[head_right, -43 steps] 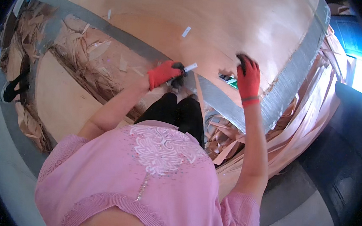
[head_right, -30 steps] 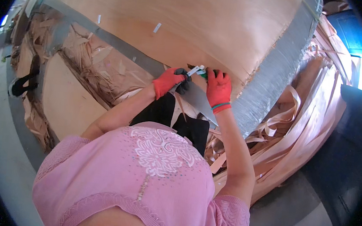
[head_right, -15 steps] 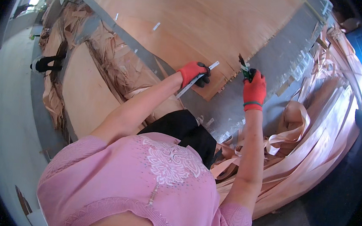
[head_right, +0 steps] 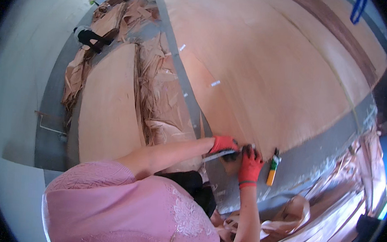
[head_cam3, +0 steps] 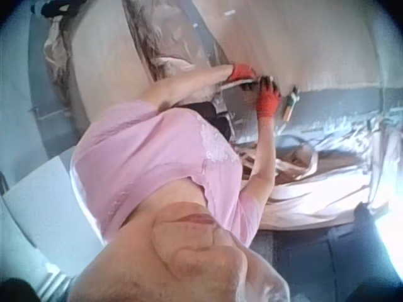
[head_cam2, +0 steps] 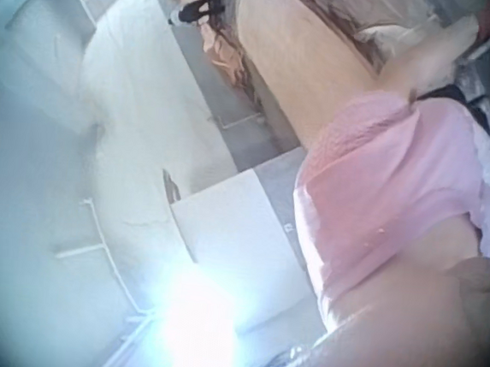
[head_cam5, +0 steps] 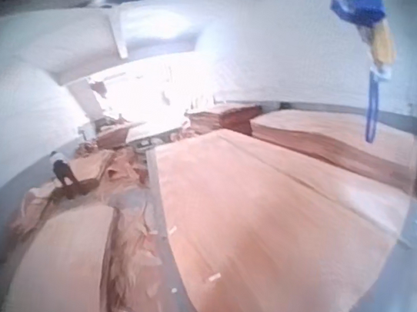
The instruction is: The person uses a utility knife to cut a large sheet of wood veneer on a workbench, then lifts and stacks the cut pieces. They repeat the cutting and stacking process with another sheet, handling the veneer by hand and placing the pieces into a growing stack.
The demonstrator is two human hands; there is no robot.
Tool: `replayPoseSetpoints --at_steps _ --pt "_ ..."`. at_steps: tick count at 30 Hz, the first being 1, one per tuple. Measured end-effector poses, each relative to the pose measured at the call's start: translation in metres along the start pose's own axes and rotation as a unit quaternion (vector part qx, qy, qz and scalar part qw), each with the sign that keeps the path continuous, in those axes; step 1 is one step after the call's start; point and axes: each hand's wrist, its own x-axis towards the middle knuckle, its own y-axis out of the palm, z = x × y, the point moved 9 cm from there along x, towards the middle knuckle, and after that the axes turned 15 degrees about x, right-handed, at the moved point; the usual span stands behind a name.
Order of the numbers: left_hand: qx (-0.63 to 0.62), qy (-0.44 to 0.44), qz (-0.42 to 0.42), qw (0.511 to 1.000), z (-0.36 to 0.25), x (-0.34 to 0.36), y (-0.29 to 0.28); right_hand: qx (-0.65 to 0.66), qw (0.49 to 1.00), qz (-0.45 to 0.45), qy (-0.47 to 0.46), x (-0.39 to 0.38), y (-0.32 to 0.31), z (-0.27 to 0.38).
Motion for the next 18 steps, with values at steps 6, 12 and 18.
replayPoseSetpoints --at_steps 6,12,18 --pt "0.407 -0.014 0.035 0.912 -0.075 -0.026 -0.042 -0.067 0.998 0.005 0.007 0.007 -0.029 -0.010" --pt "-0.054 -0.063 0.102 0.991 -0.038 -0.058 -0.056 0.167 0.970 -0.173 -0.032 0.019 -0.143 0.016" --pt "-0.169 -0.080 0.112 0.976 -0.062 -0.036 0.023 0.143 0.958 -0.239 0.069 -0.059 -0.151 -0.016"
